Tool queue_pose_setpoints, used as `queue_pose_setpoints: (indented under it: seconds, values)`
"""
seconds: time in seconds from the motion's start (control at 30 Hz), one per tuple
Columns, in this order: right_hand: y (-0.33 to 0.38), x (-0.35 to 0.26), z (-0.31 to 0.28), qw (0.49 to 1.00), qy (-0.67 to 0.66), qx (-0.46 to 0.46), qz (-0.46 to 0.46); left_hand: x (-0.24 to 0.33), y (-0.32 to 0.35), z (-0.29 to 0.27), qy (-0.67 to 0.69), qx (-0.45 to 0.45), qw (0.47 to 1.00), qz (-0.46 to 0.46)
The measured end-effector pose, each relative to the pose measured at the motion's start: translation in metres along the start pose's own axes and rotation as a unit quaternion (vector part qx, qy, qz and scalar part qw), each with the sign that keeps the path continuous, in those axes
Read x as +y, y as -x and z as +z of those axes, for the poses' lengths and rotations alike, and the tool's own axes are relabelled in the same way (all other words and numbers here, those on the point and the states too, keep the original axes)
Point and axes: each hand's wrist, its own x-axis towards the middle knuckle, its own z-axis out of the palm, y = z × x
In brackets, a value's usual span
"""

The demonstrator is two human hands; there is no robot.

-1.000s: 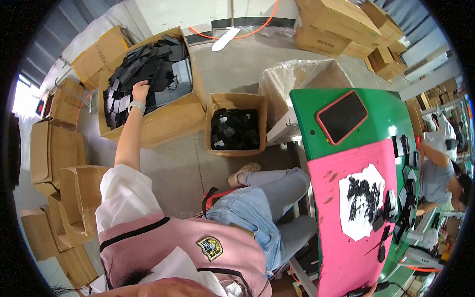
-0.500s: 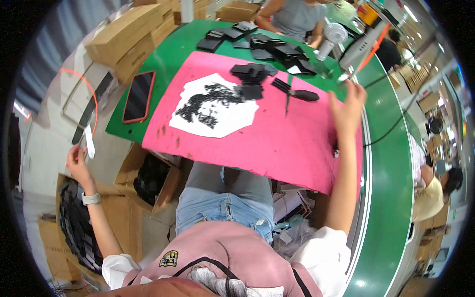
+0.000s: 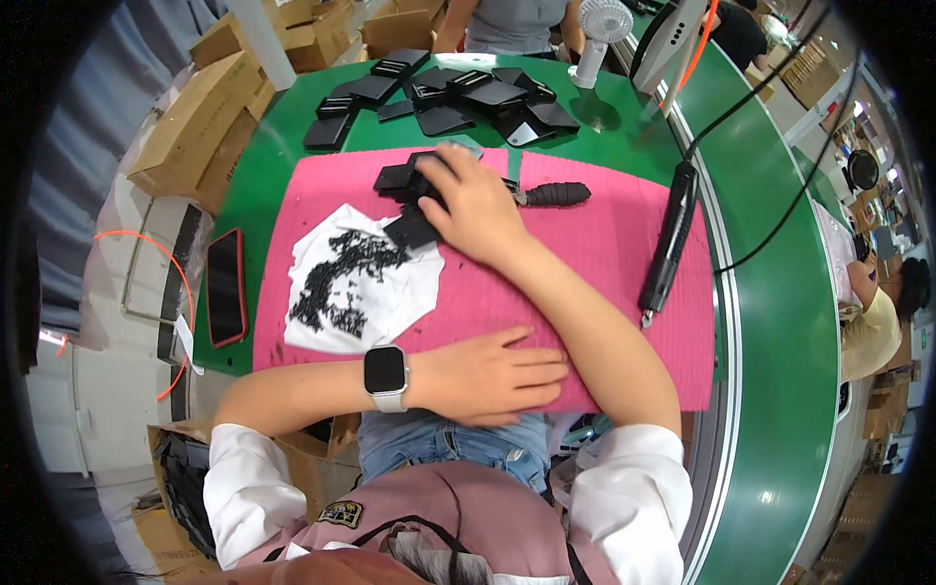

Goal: Assembling plastic components by using an electric screwdriver to drive screws into them at an industrial workbench.

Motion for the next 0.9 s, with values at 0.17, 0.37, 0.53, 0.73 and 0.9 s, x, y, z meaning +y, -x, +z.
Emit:
queue_pose_setpoints:
  seconds: [0.17, 0.37, 0.53, 0.73, 0.9]
  values:
    - [-0.006, -0.005, -0.013, 0.998, -0.024, -0.047, 0.033, -0.012, 0.005, 0.002, 0.059, 0.029, 0.998, 0.01]
    - [-0.012, -0.006, -0.023, 0.985, -0.077, -0.114, 0.101, -0.024, 0.009, -0.01, 0.173, 0.022, 0.984, -0.027]
    - [-0.015, 0.001, -0.026, 0.974, -0.119, -0.124, 0.147, -0.024, 0.007, -0.006, 0.236, 0.053, 0.968, -0.069]
    - [-0.01, 0.009, -0.021, 0.973, -0.153, -0.1, 0.141, -0.026, 0.004, -0.011, 0.238, 0.003, 0.967, -0.094]
    - [-0.005, 0.011, -0.02, 0.969, -0.178, -0.083, 0.151, -0.039, -0.001, -0.022, 0.248, -0.075, 0.963, -0.076]
